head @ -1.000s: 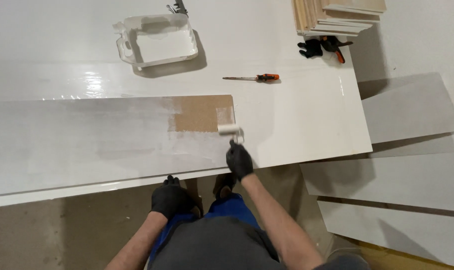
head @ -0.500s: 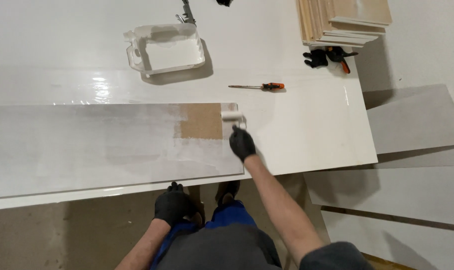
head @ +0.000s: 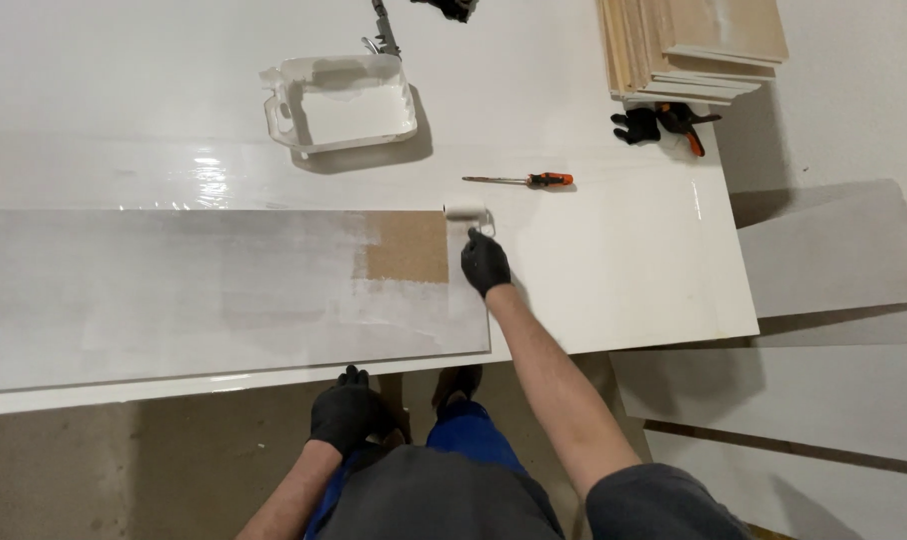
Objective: Applying white paint to a long wooden board using a small paint roller on a workbench.
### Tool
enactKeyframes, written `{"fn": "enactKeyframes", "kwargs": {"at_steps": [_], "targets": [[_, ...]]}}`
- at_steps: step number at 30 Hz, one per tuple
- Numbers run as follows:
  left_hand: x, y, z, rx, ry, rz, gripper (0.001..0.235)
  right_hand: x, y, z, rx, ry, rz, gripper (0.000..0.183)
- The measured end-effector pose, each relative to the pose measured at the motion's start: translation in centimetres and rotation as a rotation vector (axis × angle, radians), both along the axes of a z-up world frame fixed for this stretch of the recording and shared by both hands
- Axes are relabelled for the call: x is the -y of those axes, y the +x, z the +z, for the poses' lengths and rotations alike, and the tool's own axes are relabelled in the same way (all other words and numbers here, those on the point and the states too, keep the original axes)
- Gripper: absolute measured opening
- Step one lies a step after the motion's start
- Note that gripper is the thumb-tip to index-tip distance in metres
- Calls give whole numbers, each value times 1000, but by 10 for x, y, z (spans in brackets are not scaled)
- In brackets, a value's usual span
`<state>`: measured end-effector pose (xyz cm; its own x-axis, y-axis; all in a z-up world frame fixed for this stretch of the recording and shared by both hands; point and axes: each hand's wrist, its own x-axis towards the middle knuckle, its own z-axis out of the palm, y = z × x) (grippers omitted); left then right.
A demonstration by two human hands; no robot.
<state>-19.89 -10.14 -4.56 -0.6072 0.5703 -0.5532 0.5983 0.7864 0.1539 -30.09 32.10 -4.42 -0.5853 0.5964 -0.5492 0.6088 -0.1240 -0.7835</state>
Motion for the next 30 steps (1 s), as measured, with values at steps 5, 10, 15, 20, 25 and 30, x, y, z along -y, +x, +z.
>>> {"fn": "enactKeyframes", "kwargs": {"at_steps": [5,10,15,20,25,30], "targets": [[4,-3,-18,6,29,-5,83,107,146,81,-64,1067,555,42],[1,-6,-26,20,43,-17,81,159,246,90,151,504,441,49],[9,-2,-38,27,61,0,79,105,139,53,72,304,257,42],[4,3,10,-16,0,-34,78,75,120,24,15,700,508,53],[6,4,-12,10,39,-3,84,102,273,61,-115,596,676,59],[-2,4,36,83,69,68,90,49,261,126,19,674,705,34]]}}
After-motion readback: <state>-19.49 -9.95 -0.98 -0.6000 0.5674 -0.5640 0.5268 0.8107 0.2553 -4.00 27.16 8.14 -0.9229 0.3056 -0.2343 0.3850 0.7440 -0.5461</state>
